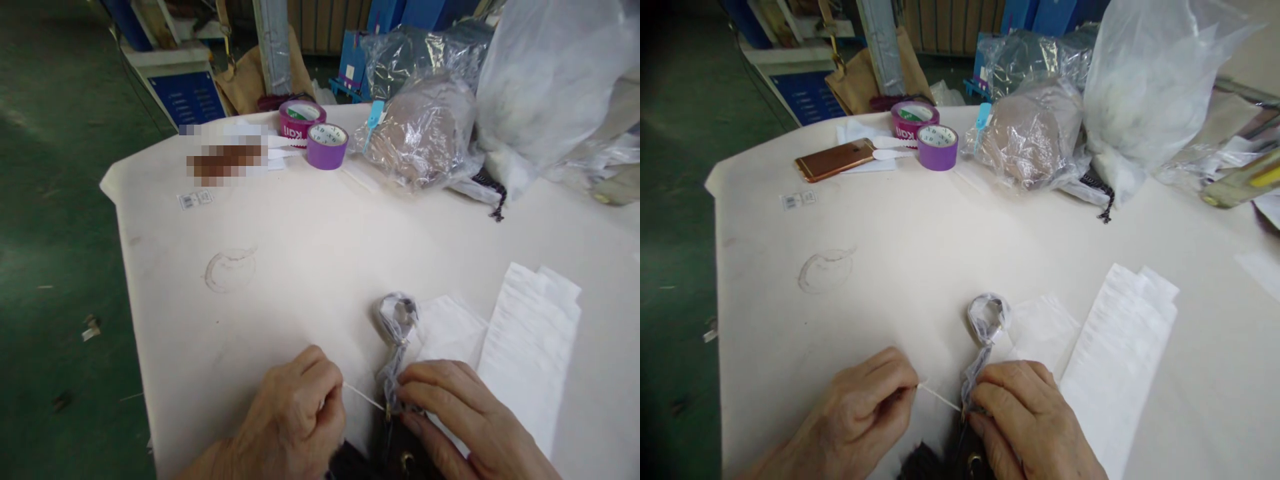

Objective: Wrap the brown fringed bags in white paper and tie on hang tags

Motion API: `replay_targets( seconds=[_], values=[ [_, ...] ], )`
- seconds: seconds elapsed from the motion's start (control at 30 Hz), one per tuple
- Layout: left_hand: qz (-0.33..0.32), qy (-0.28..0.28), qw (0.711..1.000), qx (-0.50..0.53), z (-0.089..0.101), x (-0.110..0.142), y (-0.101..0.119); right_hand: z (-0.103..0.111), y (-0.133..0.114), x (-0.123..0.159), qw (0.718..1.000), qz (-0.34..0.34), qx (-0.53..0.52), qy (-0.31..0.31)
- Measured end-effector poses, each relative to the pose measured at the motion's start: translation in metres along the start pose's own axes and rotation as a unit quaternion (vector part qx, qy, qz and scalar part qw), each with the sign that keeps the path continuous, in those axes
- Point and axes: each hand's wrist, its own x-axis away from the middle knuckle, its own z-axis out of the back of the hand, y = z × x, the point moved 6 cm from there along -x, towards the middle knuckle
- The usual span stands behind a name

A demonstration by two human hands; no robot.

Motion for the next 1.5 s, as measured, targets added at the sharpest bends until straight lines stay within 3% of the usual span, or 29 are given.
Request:
replay_targets(
  seconds=[0.17,0.3,0.37,0.47,0.57,0.73,0.87,1.1,1.2,1.3,1.43,1.5],
  values=[
    [0.024,0.01,0.995,0.096,0.011,0.002,0.003,-0.016,-0.018,-0.008,0.999,-0.006,0.042,-0.023],
    [0.074,-0.002,0.983,0.169,0.013,0.004,0.003,-0.022,-0.022,-0.011,0.999,-0.052,0.007,-0.007],
    [0.138,-0.036,0.96,0.239,0.008,0.006,-0.001,-0.022,-0.021,-0.009,0.996,-0.082,-0.032,-0.001],
    [0.233,-0.114,0.895,0.363,-0.006,0.008,-0.004,-0.02,-0.022,-0.005,0.989,-0.121,-0.084,0.023],
    [0.247,-0.154,0.86,0.418,-0.013,0.006,0.001,-0.019,-0.024,0.0,0.981,-0.149,-0.116,0.054],
    [0.248,-0.143,0.864,0.413,-0.014,0.001,0.002,-0.018,-0.026,0.006,0.97,-0.192,-0.119,0.084],
    [0.233,-0.13,0.888,0.375,-0.013,0.002,0.001,-0.017,-0.026,0.009,0.968,-0.209,-0.094,0.101],
    [0.188,-0.201,0.898,0.344,-0.016,0.003,0.0,-0.015,-0.031,0.008,0.971,-0.195,-0.06,0.123],
    [0.209,-0.189,0.871,0.403,-0.013,0.001,-0.003,-0.003,-0.017,0.015,0.963,-0.212,-0.055,0.158],
    [0.247,-0.16,0.823,0.485,-0.012,0.0,-0.008,0.007,0.004,0.026,0.956,-0.235,-0.02,0.173],
    [0.273,-0.143,0.74,0.597,-0.017,-0.001,-0.011,0.003,0.02,0.028,0.973,-0.21,0.029,0.091],
    [0.285,-0.132,0.712,0.627,-0.019,-0.002,-0.014,0.0,0.023,0.024,0.976,-0.203,0.046,0.062]
  ],
)
